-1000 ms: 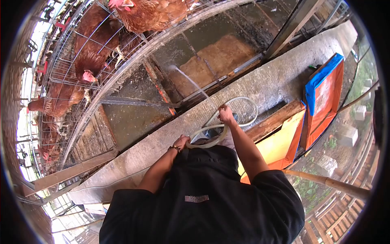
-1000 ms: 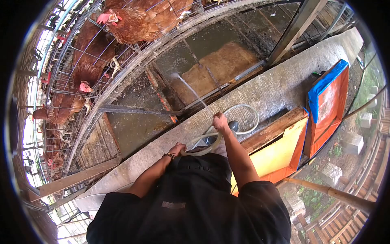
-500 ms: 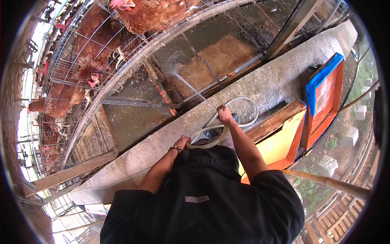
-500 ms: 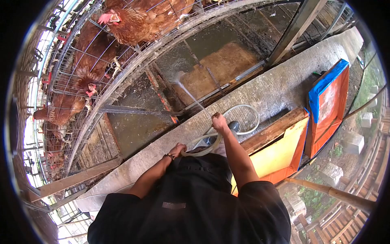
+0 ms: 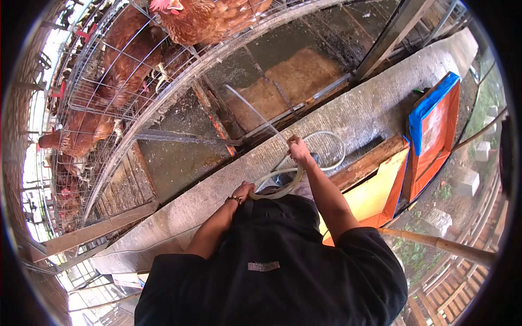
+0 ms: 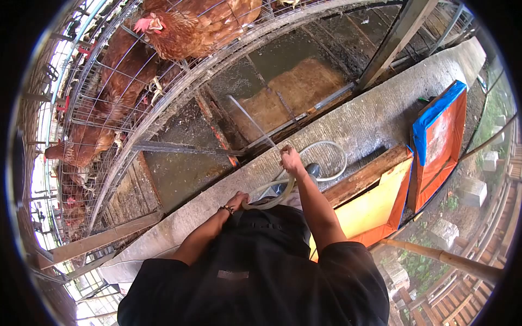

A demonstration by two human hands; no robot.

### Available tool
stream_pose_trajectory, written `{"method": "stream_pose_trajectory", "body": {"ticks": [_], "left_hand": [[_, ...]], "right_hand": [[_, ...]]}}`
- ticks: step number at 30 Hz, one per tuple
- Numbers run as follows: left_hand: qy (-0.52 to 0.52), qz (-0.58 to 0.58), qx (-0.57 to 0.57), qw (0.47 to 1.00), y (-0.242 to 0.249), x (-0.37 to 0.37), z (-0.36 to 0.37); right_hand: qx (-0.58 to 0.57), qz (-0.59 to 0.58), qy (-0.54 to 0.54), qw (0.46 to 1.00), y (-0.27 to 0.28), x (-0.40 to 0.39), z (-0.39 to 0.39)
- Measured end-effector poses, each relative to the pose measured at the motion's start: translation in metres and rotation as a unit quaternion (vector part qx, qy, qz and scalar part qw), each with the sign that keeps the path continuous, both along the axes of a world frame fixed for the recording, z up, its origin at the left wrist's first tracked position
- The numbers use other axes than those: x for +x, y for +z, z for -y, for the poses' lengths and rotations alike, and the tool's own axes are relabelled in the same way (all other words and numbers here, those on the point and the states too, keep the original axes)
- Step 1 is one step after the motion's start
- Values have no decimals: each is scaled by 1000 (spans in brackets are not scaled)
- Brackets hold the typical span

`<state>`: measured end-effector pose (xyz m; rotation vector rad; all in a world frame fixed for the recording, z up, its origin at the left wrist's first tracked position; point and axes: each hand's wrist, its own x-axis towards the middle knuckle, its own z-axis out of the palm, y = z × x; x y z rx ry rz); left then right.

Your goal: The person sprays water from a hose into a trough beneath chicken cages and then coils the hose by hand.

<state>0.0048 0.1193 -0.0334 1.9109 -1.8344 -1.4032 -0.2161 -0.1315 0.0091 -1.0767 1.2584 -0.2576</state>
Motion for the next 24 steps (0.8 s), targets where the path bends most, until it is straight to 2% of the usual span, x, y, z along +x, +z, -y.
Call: {"method": "stream_pose_trajectory", "body": {"ticks": [7,12,15,18,21,24], "left_hand": [[19,-17,14,1000,-15,4,-6],[44,-39,42,997,-37,10,-12],[115,-89,117,982,-43,12,-12],[88,-55,187,977,-35,12,-3],[31,-27,71,997,-27,9,-5],[-2,-34,8,999,-25,10,0]], "right_hand": [[-16,20,7,1000,13,5,3],[41,42,-64,996,2,10,6],[52,79,-99,991,-13,6,5],[49,129,-143,980,-23,1,2],[55,143,-157,976,-21,-4,1],[46,136,-168,975,-13,-10,3]]}}
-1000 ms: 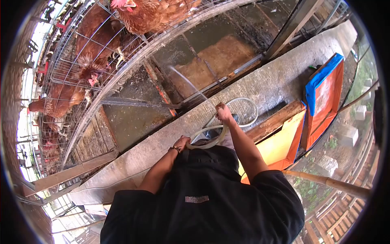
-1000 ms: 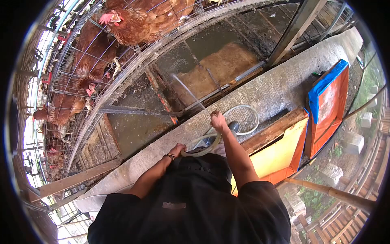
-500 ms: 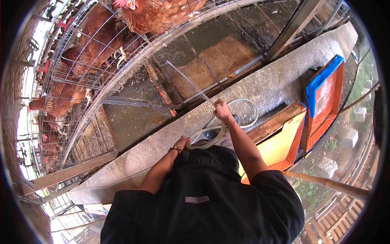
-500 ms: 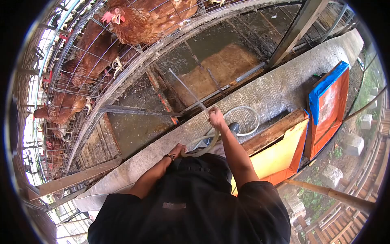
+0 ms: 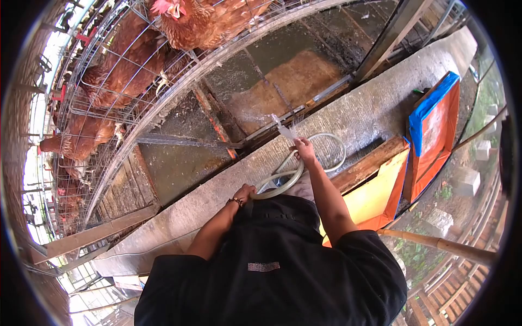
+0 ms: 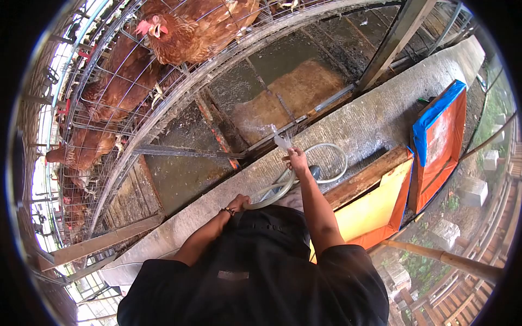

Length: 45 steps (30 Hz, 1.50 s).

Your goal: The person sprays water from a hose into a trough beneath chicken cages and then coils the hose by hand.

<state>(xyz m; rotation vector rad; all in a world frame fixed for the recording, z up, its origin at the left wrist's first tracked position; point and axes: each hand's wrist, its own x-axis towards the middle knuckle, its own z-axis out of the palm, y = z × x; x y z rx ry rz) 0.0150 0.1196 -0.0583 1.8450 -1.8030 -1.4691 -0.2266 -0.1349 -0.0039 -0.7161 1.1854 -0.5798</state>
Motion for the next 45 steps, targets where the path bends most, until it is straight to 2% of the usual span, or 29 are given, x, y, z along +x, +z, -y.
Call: {"method": "stream_pose_trajectory", "body": {"ticks": [6,9,15,21,31,34,37,40,43,44,45], "left_hand": [[1,72,-17,997,23,-12,14],[-6,46,-91,995,23,-12,21],[6,-11,-139,990,20,-17,45],[11,-20,-116,993,6,-28,78],[40,8,53,998,35,-51,125],[37,5,23,999,29,-53,134],[86,-6,2,996,37,-57,137],[101,-5,19,995,34,-57,145],[122,-12,81,989,19,-54,152],[57,-4,49,997,15,-51,155],[76,-11,52,996,17,-52,155]], "right_hand": [[-27,23,-93,995,-2,-18,6],[-41,5,-146,988,4,-33,7],[-93,-21,-251,963,34,-63,16],[-118,-54,-308,942,53,-93,28],[-125,-112,-311,936,58,-119,58],[-142,-146,-296,933,46,-122,72],[-146,-153,-289,934,45,-124,79],[-152,-157,-288,932,40,-123,90],[-152,-168,-282,932,39,-124,95],[-151,-171,-280,933,41,-124,97],[-148,-174,-280,932,40,-124,99]]}}
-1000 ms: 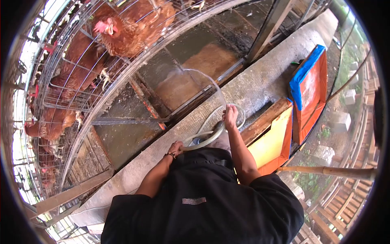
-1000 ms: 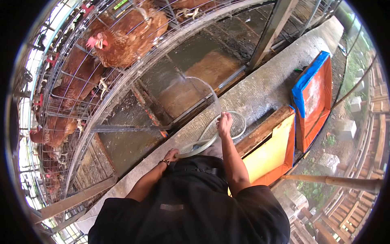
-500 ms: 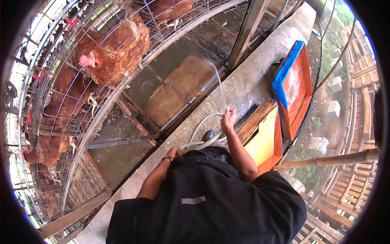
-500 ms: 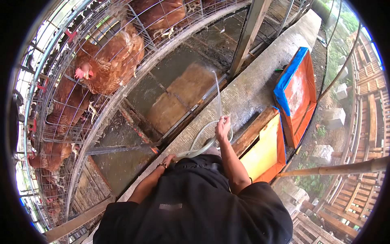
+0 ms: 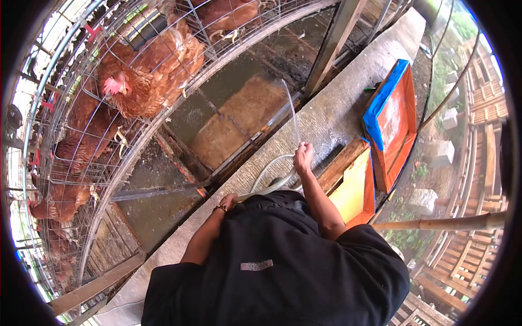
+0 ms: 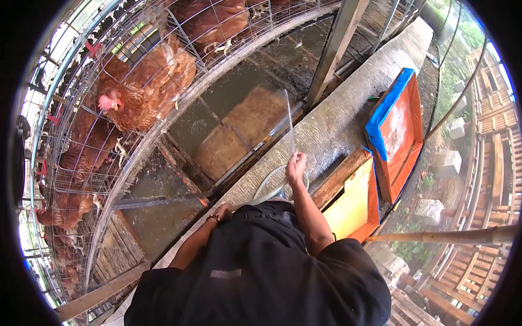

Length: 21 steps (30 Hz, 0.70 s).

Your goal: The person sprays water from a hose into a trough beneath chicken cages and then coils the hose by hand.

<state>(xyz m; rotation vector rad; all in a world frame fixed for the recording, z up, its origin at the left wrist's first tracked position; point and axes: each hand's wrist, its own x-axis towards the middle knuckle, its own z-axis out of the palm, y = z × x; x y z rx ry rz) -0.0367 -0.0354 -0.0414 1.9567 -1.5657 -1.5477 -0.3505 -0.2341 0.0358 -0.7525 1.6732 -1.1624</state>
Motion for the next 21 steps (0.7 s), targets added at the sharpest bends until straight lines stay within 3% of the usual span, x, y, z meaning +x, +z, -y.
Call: {"method": "stream_pose_trajectory", "body": {"ticks": [8,21], "left_hand": [[54,-14,-6,998,-15,-1,1],[53,-6,-42,998,5,-9,8]], "right_hand": [[-2,18,18,1000,-5,0,12],[2,8,41,999,-5,2,29]]}}
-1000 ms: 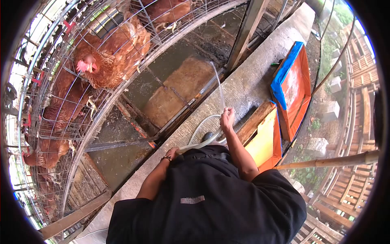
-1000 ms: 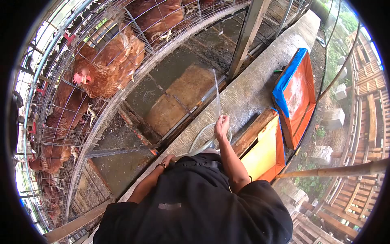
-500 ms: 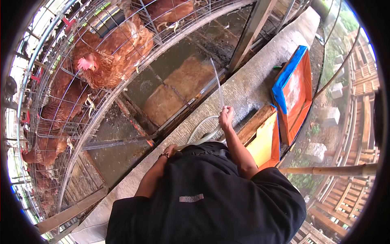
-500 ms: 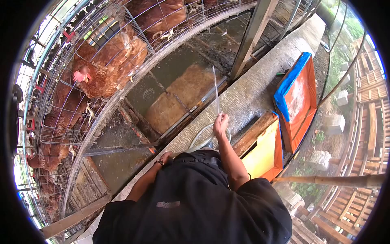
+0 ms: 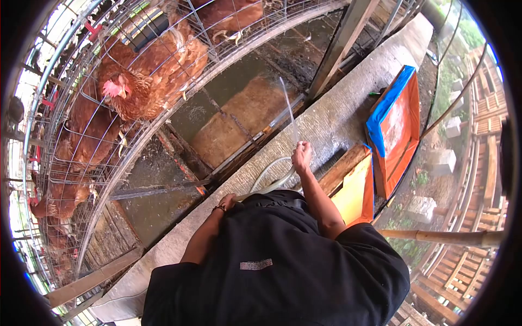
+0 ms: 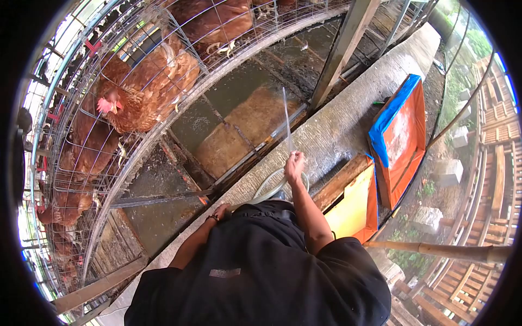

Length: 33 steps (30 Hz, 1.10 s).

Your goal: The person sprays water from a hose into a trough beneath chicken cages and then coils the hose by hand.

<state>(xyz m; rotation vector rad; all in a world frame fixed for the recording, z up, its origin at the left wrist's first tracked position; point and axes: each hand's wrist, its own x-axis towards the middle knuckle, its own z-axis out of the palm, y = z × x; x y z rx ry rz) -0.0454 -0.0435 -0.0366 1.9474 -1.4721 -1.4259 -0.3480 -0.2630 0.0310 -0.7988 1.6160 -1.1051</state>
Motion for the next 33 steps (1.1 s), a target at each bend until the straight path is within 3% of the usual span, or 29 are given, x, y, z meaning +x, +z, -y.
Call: {"method": "stream_pose_trajectory", "body": {"ticks": [2,6,8,11,14,17,18,23,25,29,33], "left_hand": [[3,-5,-13,1000,2,-1,0],[21,-43,41,998,-45,10,-7],[21,-46,8,999,-55,13,-11],[-109,30,-5,994,-6,7,-2],[-123,40,-43,991,4,5,-6],[-88,11,8,996,6,3,-13],[-131,39,-22,990,11,4,-12],[-120,42,48,991,27,-5,-9],[-90,43,73,992,36,-13,-7],[-129,62,116,983,23,-5,-4],[-153,49,97,982,48,-7,10]], "right_hand": [[13,12,6,1000,10,3,1],[-1,29,19,999,22,5,1],[-17,54,17,998,14,6,0],[-10,53,-9,999,-4,2,-4],[10,61,-34,998,-15,-4,-10],[16,61,-54,997,-21,-11,-16],[16,60,-58,996,-18,-12,-18],[82,63,-104,989,-5,-20,-19],[78,64,-98,990,-4,-22,-19],[64,89,-90,990,-10,-25,-19],[66,92,-64,991,-13,-26,-21]]}}
